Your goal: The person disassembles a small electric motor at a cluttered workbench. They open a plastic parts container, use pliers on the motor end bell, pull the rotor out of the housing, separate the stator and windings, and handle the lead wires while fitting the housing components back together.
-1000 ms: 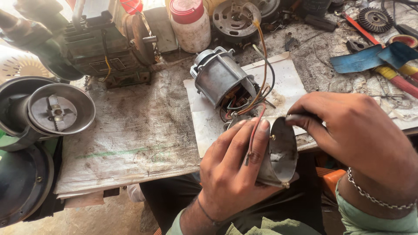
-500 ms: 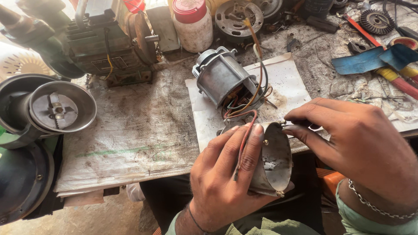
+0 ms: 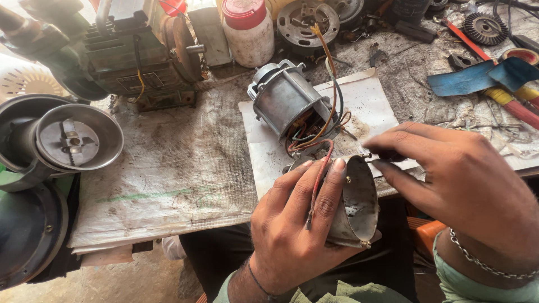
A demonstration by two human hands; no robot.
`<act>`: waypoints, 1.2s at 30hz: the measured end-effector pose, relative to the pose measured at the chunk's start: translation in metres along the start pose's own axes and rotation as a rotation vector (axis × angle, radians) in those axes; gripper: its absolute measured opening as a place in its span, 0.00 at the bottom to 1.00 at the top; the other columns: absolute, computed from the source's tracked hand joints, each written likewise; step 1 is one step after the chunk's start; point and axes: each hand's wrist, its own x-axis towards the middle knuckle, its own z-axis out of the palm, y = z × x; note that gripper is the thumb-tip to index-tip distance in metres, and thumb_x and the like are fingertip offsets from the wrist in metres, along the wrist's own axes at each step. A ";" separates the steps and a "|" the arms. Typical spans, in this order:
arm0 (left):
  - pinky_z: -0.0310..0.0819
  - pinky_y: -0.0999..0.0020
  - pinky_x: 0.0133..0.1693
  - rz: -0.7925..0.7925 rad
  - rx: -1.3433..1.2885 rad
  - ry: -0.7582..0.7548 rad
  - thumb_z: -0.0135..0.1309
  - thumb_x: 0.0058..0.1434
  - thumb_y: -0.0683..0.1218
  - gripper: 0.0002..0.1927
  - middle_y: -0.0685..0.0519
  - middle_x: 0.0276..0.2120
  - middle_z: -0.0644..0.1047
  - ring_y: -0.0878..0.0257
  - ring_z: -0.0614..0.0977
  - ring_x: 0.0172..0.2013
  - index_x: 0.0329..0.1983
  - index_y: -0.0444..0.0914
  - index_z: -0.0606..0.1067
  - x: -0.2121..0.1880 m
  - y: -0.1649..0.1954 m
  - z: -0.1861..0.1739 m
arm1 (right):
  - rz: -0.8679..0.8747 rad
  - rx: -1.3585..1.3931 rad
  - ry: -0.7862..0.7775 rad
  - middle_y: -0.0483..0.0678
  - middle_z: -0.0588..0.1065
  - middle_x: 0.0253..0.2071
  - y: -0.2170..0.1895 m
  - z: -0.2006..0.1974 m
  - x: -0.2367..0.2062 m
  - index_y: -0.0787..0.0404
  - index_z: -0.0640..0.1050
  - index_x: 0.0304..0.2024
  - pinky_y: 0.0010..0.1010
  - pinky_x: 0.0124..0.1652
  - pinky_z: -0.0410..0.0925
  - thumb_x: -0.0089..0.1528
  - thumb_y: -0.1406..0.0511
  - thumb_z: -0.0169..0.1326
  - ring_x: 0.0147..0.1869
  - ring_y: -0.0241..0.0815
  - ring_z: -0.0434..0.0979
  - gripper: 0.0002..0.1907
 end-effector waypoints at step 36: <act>0.79 0.56 0.57 -0.022 0.020 -0.001 0.70 0.52 0.61 0.44 0.45 0.61 0.76 0.49 0.81 0.57 0.66 0.34 0.72 0.002 -0.005 0.005 | 0.081 0.055 -0.042 0.53 0.81 0.33 0.004 0.010 0.015 0.63 0.81 0.40 0.37 0.34 0.73 0.55 0.67 0.62 0.35 0.53 0.83 0.11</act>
